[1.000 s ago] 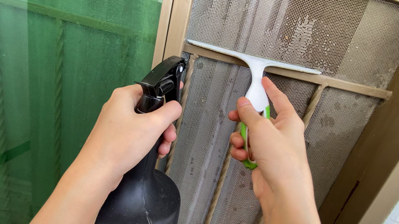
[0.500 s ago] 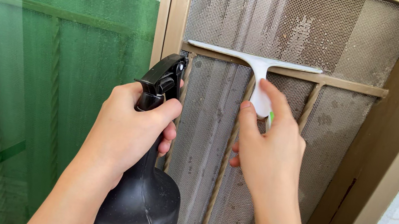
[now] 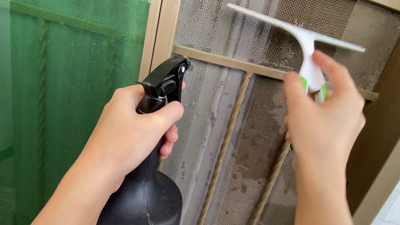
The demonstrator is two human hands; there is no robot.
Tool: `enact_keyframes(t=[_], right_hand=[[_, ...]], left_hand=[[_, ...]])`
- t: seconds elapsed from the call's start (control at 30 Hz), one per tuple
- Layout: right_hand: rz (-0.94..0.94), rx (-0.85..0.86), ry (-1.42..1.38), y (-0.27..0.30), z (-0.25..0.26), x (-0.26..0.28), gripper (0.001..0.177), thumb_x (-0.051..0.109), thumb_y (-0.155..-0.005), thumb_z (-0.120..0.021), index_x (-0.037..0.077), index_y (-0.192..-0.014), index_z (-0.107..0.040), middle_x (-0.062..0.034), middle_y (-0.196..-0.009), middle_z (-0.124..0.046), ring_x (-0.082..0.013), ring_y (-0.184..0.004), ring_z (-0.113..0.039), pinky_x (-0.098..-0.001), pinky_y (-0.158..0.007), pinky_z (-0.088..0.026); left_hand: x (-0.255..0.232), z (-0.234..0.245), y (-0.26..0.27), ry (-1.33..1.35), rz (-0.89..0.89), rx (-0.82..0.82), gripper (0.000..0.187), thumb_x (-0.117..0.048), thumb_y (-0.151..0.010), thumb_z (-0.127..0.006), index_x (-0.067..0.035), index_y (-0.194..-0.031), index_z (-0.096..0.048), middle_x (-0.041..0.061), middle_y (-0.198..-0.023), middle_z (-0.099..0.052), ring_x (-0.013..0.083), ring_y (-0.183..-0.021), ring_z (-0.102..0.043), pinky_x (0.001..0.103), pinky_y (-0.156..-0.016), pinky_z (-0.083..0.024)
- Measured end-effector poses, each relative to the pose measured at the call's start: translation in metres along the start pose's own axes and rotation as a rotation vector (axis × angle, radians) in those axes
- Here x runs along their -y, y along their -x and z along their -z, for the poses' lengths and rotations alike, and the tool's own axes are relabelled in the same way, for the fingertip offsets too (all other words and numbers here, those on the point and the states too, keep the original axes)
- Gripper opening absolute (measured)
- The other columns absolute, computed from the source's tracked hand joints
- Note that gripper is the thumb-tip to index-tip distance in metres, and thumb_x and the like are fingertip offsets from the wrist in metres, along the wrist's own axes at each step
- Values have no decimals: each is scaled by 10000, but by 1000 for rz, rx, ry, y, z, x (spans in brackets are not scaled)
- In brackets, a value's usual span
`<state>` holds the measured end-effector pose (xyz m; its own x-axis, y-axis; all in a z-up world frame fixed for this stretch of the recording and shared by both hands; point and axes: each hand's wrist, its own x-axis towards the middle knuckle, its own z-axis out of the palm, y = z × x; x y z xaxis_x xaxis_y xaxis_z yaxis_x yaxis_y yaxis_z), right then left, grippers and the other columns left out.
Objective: The person sprays a window screen with a black spray bottle and wipes it with a white T-shaped screen-cleaning tool. The person moves the tool across the screen in horizontal strokes while periodically spraying more liquid.
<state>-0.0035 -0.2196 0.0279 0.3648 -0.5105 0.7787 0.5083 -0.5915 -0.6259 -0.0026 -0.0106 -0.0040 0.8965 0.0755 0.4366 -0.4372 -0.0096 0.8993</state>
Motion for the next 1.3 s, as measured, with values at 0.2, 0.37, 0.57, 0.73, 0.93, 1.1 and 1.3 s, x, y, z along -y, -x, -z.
enact_keyframes(t=[0.2, 0.37, 0.57, 0.73, 0.93, 1.1, 1.3], right_hand=[[24, 42, -127, -40, -3, 1, 488, 171, -923, -720, 140, -1405, -649, -29, -787, -712, -41, -485, -539, -241, -375, -411], [422, -26, 128, -42, 1, -14, 414, 186, -944, -722, 31, -1323, -666, -150, -866, -737, -148, -602, -645, -332, -557, -522], [281, 43, 302, -29, 13, -13, 437, 252, -922, -673, 52, -1311, -679, -204, -920, -743, -236, -735, -738, -375, -712, -561], [218, 95, 337, -13, 23, -10, 444, 261, -927, -680, 48, -1317, -667, -239, -932, -739, -284, -767, -759, -399, -719, -570], [125, 147, 352, 3, 29, -12, 450, 264, -916, -689, 66, -1319, -664, -244, -923, -740, -306, -749, -759, -419, -701, -567], [-38, 215, 328, 11, 33, -9, 479, 277, -904, -687, 112, -1350, -638, -201, -827, -753, -271, -676, -752, -422, -663, -555], [-81, 266, 308, 10, 36, -11, 499, 290, -920, -684, 137, -1390, -614, -222, -811, -755, -292, -686, -734, -435, -681, -559]], left_hand=[[7, -1, -6, 44, -20, 29, 271, -142, -847, -663, -67, -1090, -758, 72, -594, -636, 152, -456, -570, 337, -437, -486], [8, -3, -9, 41, 8, 8, 214, -133, -849, -678, -24, -1026, -727, 77, -612, -636, 157, -466, -573, 345, -434, -485], [9, -11, -5, 3, 12, -30, 199, -174, -829, -685, -4, -930, -697, 68, -580, -627, 150, -453, -566, 324, -451, -472], [12, -22, 1, 18, -44, 14, 239, -134, -848, -665, -49, -1054, -749, 75, -599, -635, 156, -469, -570, 325, -479, -489], [7, -32, 10, 27, -41, 4, 262, -128, -840, -670, -38, -1078, -731, 71, -600, -629, 156, -468, -568, 328, -476, -485], [0, -40, 25, 8, -8, -35, 253, -167, -812, -672, -48, -1029, -721, 63, -565, -614, 153, -442, -551, 322, -461, -471], [-1, -46, 44, 6, -14, -71, 273, -164, -812, -665, -40, -1047, -729, 67, -560, -612, 150, -439, -545, 323, -457, -469]])
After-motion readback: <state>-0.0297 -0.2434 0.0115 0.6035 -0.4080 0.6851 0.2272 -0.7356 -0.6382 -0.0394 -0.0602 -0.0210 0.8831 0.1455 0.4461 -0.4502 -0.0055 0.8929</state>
